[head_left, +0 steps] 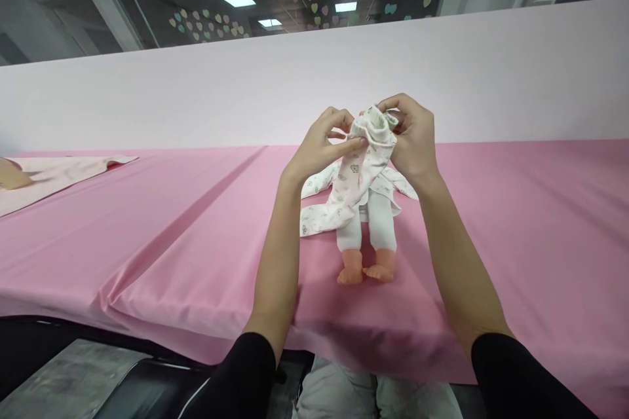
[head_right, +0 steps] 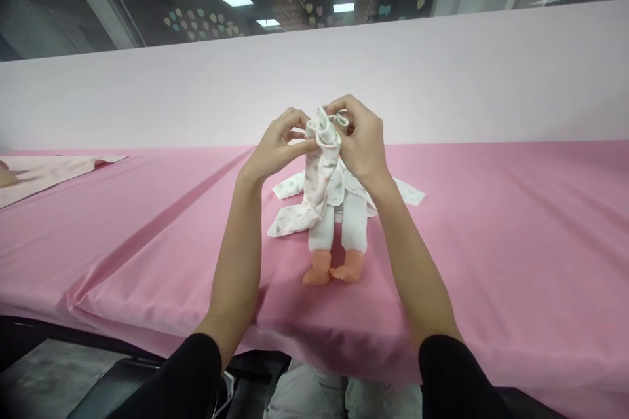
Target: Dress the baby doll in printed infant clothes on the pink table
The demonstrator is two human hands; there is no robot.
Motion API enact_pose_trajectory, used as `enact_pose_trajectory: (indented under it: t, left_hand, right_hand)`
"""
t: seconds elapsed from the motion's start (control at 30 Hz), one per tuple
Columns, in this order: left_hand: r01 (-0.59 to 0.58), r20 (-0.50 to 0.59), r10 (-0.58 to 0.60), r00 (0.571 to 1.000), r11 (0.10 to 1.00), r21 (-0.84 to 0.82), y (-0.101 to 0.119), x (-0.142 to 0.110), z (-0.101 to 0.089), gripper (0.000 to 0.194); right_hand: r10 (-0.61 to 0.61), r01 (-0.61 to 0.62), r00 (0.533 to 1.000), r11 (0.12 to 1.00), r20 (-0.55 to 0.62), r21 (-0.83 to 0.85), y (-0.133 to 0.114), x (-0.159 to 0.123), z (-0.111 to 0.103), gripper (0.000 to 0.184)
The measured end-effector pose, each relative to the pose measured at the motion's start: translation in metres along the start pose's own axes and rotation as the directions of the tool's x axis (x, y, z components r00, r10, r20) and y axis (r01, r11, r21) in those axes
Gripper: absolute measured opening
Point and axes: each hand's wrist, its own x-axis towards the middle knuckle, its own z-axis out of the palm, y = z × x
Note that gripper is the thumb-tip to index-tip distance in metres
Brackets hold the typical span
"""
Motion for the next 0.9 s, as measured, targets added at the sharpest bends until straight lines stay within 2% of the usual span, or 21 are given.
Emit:
enact_pose_trajectory:
  t: [0.17, 0.27, 0.33, 0.4, 0.47, 0.53, 0.6, 0.7, 0.77, 0.83, 0.9]
  left_hand:
    - [-0.060, -0.030, 0.058, 0.998, 0.996, -0.060, 0.007, 0.002, 0.012, 0.038]
    - [-0.094, -0.037, 0.092, 0.995, 0.995, -0.045, 0.005, 0.003, 0.016, 0.030]
    - [-0.072, -0.061, 0.071, 0.996, 0.997, -0.011, 0.000, 0.004, 0.015, 0.025]
    - [-0.015, -0.105, 0.016, 0.994, 1.000, 0.006, -0.007, 0.004, 0.009, 0.028]
    - [0.020, -0.178, -0.023, 0.984, 1.000, -0.016, -0.015, 0.003, -0.002, 0.035]
    - [0.009, -0.267, -0.021, 0.963, 0.999, -0.048, -0.021, 0.000, -0.015, 0.043]
    - [-0.018, -0.336, -0.003, 0.942, 0.998, -0.059, -0.021, -0.005, -0.029, 0.047]
    - [-0.091, -0.357, 0.056, 0.932, 0.992, -0.083, -0.009, -0.013, -0.041, 0.045]
    - [-0.184, -0.384, 0.130, 0.914, 0.977, -0.108, 0.006, -0.018, -0.043, 0.046]
    - [-0.273, -0.415, 0.204, 0.887, 0.955, -0.115, 0.022, -0.021, -0.044, 0.053]
    - [-0.316, -0.409, 0.246, 0.879, 0.942, -0.113, 0.036, -0.022, -0.042, 0.062]
  right_hand:
    - [-0.097, 0.098, 0.995, 0.994, 0.011, -0.054, -0.018, -0.005, -0.004, 0.022]
    - [-0.159, 0.162, 0.987, 0.980, 0.032, -0.118, -0.023, -0.007, -0.004, 0.018]
    - [-0.171, 0.174, 0.985, 0.972, 0.035, -0.161, -0.019, -0.005, -0.006, 0.018]
    - [-0.157, 0.151, 0.987, 0.964, -0.013, -0.219, -0.012, -0.001, -0.013, 0.021]
    - [-0.148, 0.112, 0.982, 0.957, -0.117, -0.269, -0.004, 0.005, -0.025, 0.023]
    - [-0.143, 0.083, 0.966, 0.959, -0.213, -0.270, -0.003, 0.009, -0.041, 0.025]
    - [-0.166, 0.109, 0.953, 0.968, -0.252, -0.224, -0.011, 0.009, -0.055, 0.024]
    - [-0.234, 0.185, 0.935, 0.963, -0.266, -0.197, -0.037, 0.001, -0.068, 0.016]
    - [-0.258, 0.199, 0.921, 0.956, -0.292, -0.218, -0.055, -0.006, -0.075, 0.011]
    - [-0.230, 0.163, 0.931, 0.957, -0.285, -0.238, -0.067, -0.011, -0.084, 0.011]
    - [-0.143, 0.079, 0.962, 0.962, -0.233, -0.262, -0.070, -0.010, -0.095, 0.019]
